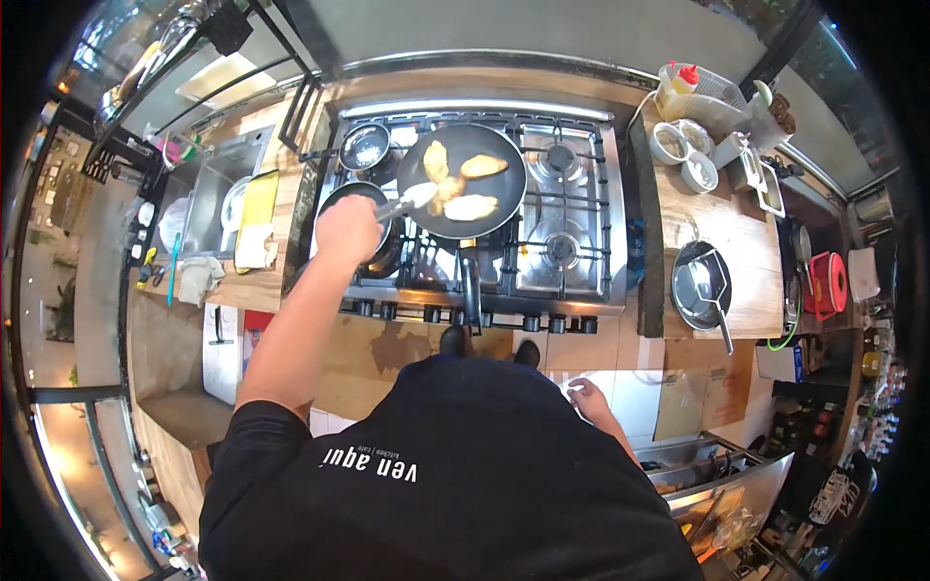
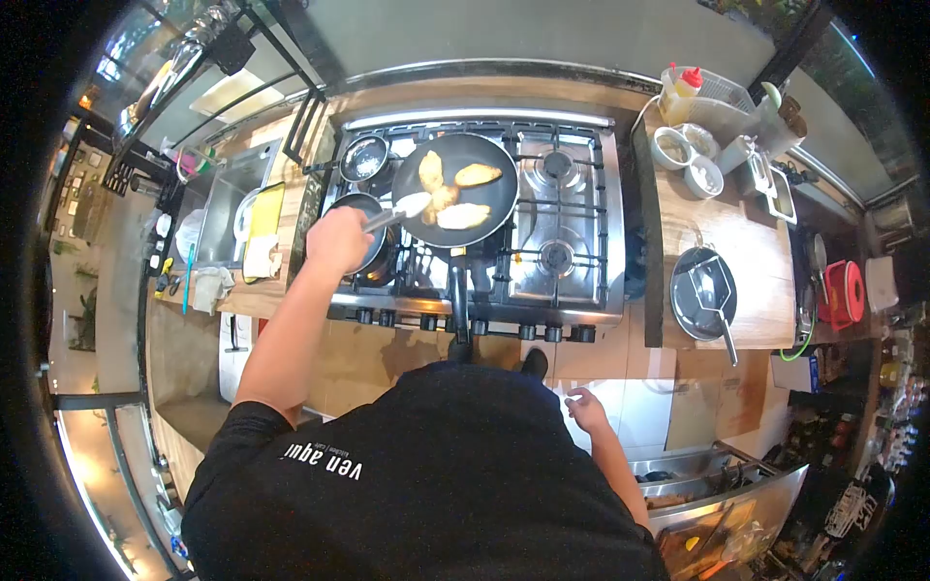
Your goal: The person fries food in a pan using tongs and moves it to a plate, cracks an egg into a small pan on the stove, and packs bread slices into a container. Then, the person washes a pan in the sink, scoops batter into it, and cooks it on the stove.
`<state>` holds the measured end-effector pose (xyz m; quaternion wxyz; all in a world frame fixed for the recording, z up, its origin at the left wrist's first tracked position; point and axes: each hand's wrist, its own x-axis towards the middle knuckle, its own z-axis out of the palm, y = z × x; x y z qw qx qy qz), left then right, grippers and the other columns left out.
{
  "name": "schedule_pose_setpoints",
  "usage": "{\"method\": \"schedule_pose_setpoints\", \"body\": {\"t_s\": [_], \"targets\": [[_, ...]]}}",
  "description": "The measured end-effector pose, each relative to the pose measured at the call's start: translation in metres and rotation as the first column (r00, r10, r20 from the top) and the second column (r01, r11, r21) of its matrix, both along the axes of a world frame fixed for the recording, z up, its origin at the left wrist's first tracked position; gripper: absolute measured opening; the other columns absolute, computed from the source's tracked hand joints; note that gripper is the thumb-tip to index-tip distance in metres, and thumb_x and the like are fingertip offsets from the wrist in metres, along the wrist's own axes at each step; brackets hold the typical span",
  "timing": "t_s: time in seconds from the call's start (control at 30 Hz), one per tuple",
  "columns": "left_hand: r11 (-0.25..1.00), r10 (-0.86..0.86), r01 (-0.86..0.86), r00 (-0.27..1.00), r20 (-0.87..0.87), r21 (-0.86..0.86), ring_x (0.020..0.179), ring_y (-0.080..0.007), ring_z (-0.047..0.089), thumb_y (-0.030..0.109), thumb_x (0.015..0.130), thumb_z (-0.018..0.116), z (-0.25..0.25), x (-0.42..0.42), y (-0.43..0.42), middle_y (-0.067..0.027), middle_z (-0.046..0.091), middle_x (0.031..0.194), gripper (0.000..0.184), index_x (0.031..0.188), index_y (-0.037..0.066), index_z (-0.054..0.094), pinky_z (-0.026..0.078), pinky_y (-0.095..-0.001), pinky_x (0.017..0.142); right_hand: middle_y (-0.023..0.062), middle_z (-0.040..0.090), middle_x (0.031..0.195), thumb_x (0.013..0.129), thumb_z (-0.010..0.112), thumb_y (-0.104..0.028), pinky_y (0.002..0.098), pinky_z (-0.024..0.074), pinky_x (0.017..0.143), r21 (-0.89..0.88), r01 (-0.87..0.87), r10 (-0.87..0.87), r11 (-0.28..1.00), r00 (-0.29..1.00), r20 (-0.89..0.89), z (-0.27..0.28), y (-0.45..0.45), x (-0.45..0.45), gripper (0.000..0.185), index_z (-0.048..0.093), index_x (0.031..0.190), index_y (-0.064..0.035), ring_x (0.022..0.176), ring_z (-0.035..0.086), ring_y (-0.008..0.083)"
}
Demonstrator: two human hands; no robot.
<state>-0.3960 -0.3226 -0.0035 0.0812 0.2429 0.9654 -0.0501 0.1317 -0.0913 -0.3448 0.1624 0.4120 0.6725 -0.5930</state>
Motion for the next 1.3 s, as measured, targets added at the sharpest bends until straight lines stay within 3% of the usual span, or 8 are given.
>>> {"method": "schedule_pose_setpoints", "body": {"t_s": [0.17, 0.23, 0.5, 0.57, 0.67, 0.7, 0.77, 1.3], "targets": [[0.992, -0.002, 0.002, 1.000, 0.000, 0.124, 0.102, -0.0356, 0.074, 0.028, 0.089, 0.080, 0.006, -0.016, 0.002, -0.0152, 0.076, 0.110, 0.026, 0.110, 0.011, 0.079, 0.059, -0.0470, 0.089, 0.0102, 0.071, 0.085, 0.100, 0.066, -0.022, 0.0338, 0.0552, 0.071, 0.203, -0.045, 0.072, 0.978, 0.989, -0.129, 0.037, -0.012, -0.035, 0.029, 0.064, 0.122, -0.0020, 0.073, 0.070, 0.0190], [0.993, 0.070, -0.068, 0.997, -0.022, 0.101, 0.103, -0.0378, 0.073, 0.029, 0.090, 0.079, -0.008, -0.043, 0.007, -0.0183, 0.076, 0.112, 0.029, 0.109, 0.007, 0.078, 0.059, -0.0472, 0.089, 0.0092, 0.071, 0.087, 0.100, 0.065, -0.020, 0.0338, 0.0556, 0.074, 0.199, -0.091, 0.141, 0.976, 0.957, -0.254, -0.029, -0.010, -0.030, 0.028, 0.064, 0.122, -0.0018, 0.077, 0.071, 0.0178], [0.990, -0.105, 0.098, 0.992, 0.065, 0.097, 0.102, -0.0374, 0.076, 0.034, 0.089, 0.080, -0.003, -0.071, 0.024, -0.0185, 0.077, 0.111, 0.031, 0.105, 0.007, 0.080, 0.060, -0.0482, 0.087, 0.0061, 0.071, 0.104, 0.107, 0.062, -0.025, 0.0316, 0.0567, 0.085, -0.416, 0.095, -0.253, 0.905, 0.905, -0.343, 0.134, -0.059, -0.193, 0.030, 0.063, 0.132, -0.0088, 0.089, 0.070, 0.0173], [0.989, -0.101, 0.091, 0.992, 0.076, 0.119, 0.102, -0.0370, 0.075, 0.034, 0.092, 0.078, 0.009, -0.068, 0.018, -0.0174, 0.076, 0.111, 0.031, 0.106, 0.007, 0.079, 0.060, -0.0475, 0.087, 0.0055, 0.070, 0.100, 0.108, 0.060, -0.031, 0.0316, 0.0559, 0.076, -0.691, 0.216, -0.467, 0.690, 0.862, -0.197, 0.190, -0.076, -0.235, 0.031, 0.059, 0.132, -0.0108, 0.084, 0.069, 0.0173], [0.982, -0.084, 0.069, 0.993, 0.085, 0.174, 0.106, -0.0354, 0.073, 0.035, 0.091, 0.077, 0.023, -0.067, 0.004, -0.0148, 0.074, 0.112, 0.031, 0.111, 0.011, 0.078, 0.058, -0.0477, 0.090, 0.0039, 0.066, 0.091, 0.109, 0.058, -0.036, 0.0303, 0.0496, 0.058, -0.714, 0.047, -0.312, 0.699, 0.918, -0.245, 0.194, -0.082, -0.280, 0.030, 0.057, 0.128, -0.0128, 0.072, 0.066, 0.0171], [0.976, -0.064, 0.042, 0.993, 0.094, 0.214, 0.109, -0.0340, 0.071, 0.036, 0.090, 0.078, 0.023, -0.067, -0.003, -0.0137, 0.074, 0.114, 0.032, 0.114, 0.015, 0.079, 0.057, -0.0473, 0.093, 0.0012, 0.059, 0.081, 0.109, 0.057, -0.038, 0.0289, 0.0380, 0.046, -0.580, 0.036, -0.225, 0.814, 0.940, -0.258, 0.195, -0.086, -0.296, 0.026, 0.055, 0.116, -0.0132, 0.058, 0.058, 0.0148], [0.970, -0.052, 0.034, 0.996, 0.070, 0.242, 0.109, -0.0344, 0.071, 0.036, 0.090, 0.078, 0.025, -0.068, -0.016, -0.0132, 0.073, 0.117, 0.034, 0.117, 0.015, 0.078, 0.056, -0.0472, 0.094, 0.0004, 0.055, 0.076, 0.109, 0.057, -0.038, 0.0277, 0.0348, 0.043, -0.530, 0.107, -0.259, 0.841, 0.940, -0.222, 0.186, -0.085, -0.318, 0.025, 0.053, 0.108, -0.0133, 0.052, 0.052, 0.0130], [0.895, 0.011, -0.051, 0.996, 0.093, 0.443, 0.108, -0.0357, 0.069, 0.038, 0.091, 0.076, 0.006, -0.060, -0.108, -0.0124, 0.071, 0.116, 0.039, 0.122, 0.014, 0.070, 0.055, -0.0482, 0.092, 0.0022, 0.059, 0.077, 0.110, 0.055, -0.037, 0.0304, 0.0432, 0.049, -0.518, 0.073, -0.237, 0.852, 0.937, -0.257, 0.174, -0.105, -0.318, 0.022, 0.053, 0.108, -0.0150, 0.061, 0.060, 0.0155]]}}
